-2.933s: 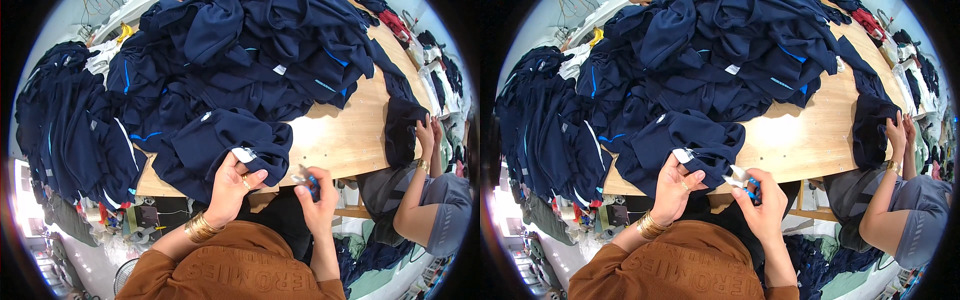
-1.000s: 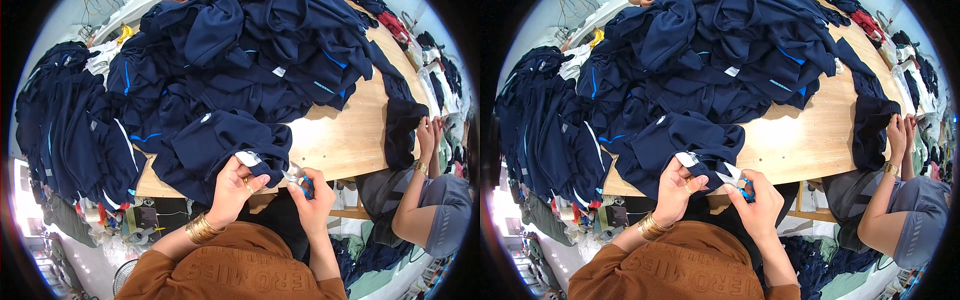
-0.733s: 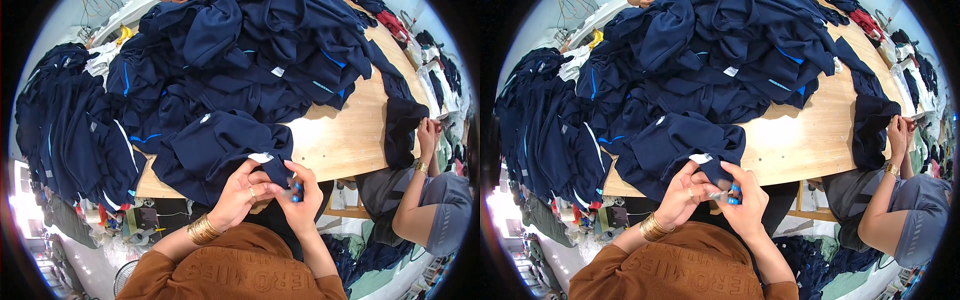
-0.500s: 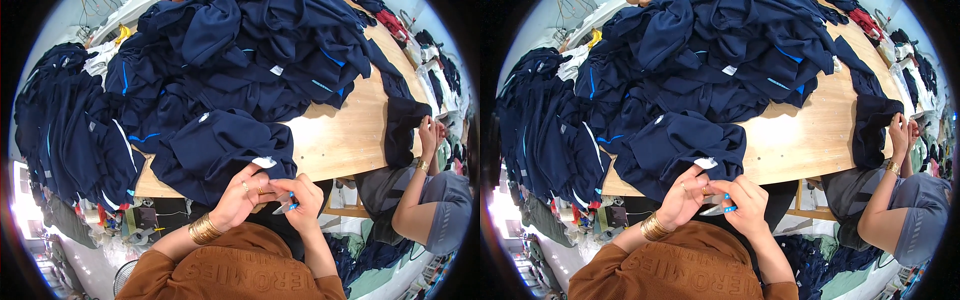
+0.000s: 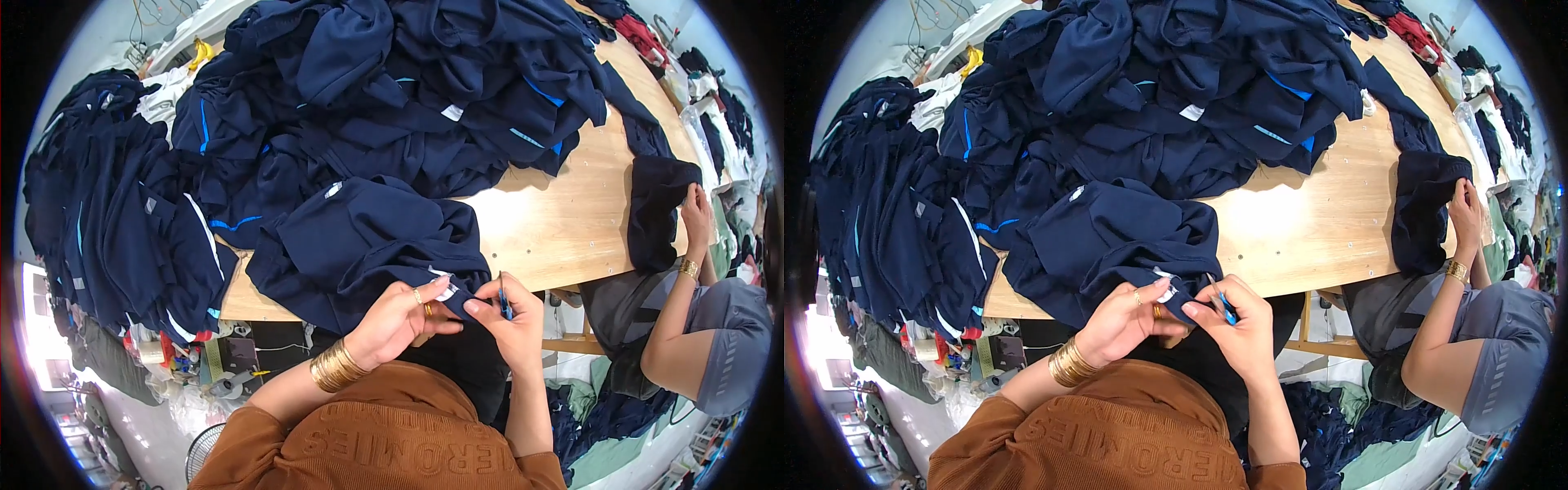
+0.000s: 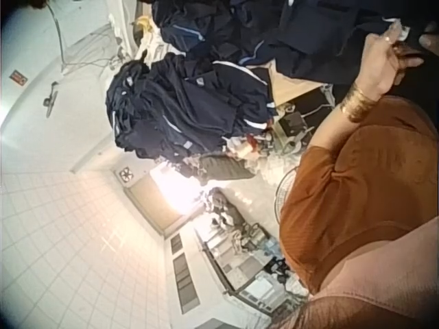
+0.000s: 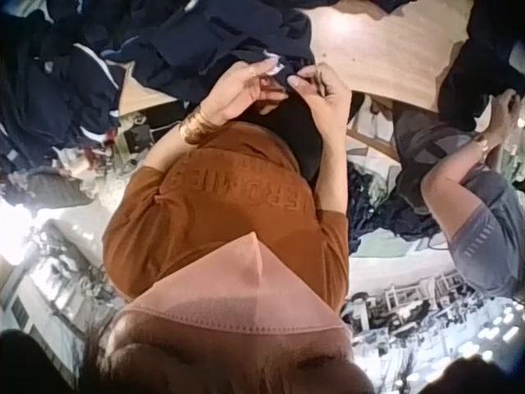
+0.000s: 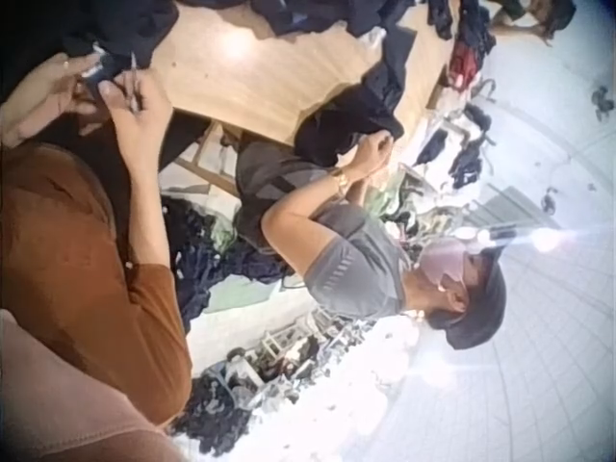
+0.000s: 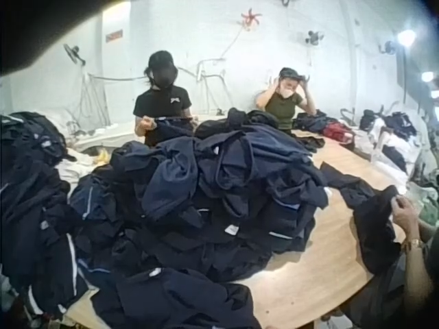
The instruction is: Trimming excess threads and inspecting tags on blue garments at a textile manufacturing workstation.
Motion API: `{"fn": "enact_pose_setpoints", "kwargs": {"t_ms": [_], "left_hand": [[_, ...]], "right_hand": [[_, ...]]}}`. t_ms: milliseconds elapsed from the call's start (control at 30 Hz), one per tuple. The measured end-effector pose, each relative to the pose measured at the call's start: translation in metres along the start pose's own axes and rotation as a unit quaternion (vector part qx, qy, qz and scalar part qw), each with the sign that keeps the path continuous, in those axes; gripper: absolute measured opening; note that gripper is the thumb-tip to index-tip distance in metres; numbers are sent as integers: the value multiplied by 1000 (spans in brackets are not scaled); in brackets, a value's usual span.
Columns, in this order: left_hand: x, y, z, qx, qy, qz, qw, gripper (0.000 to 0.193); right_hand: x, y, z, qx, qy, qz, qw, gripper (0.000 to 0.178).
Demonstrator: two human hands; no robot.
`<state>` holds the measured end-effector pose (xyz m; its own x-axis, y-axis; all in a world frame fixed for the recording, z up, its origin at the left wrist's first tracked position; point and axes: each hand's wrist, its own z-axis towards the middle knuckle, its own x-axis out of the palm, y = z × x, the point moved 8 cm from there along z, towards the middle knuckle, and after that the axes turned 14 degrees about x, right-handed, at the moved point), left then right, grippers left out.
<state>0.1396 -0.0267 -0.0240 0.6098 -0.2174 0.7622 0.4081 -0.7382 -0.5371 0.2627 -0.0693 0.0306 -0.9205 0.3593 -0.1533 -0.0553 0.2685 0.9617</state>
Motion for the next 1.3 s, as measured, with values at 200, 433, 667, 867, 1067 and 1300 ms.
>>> {"fn": "enact_pose_setpoints", "kwargs": {"t_ms": [200, 433, 667, 867, 1067, 1300], "left_hand": [[17, -27, -5, 180, 31, 171, 968, 17], [19, -35, -9, 216, 61, 236, 945, 17], [23, -36, -13, 222, 63, 263, 937, 14], [23, -36, -14, 225, 66, 289, 928, 14], [25, -35, -14, 228, 71, 286, 928, 13], [23, -35, -14, 219, 70, 281, 932, 13]], "right_hand": [[-17, -6, -6, 5, -37, -4, 999, 13], [-28, 31, -22, -127, -135, -88, 979, 29], [-15, 40, -31, -176, -139, -284, 932, 31], [-10, 45, -33, -207, -156, -343, 903, 29], [-8, 45, -33, -221, -162, -363, 891, 30], [-7, 44, -32, -229, -157, -362, 890, 29]]}}
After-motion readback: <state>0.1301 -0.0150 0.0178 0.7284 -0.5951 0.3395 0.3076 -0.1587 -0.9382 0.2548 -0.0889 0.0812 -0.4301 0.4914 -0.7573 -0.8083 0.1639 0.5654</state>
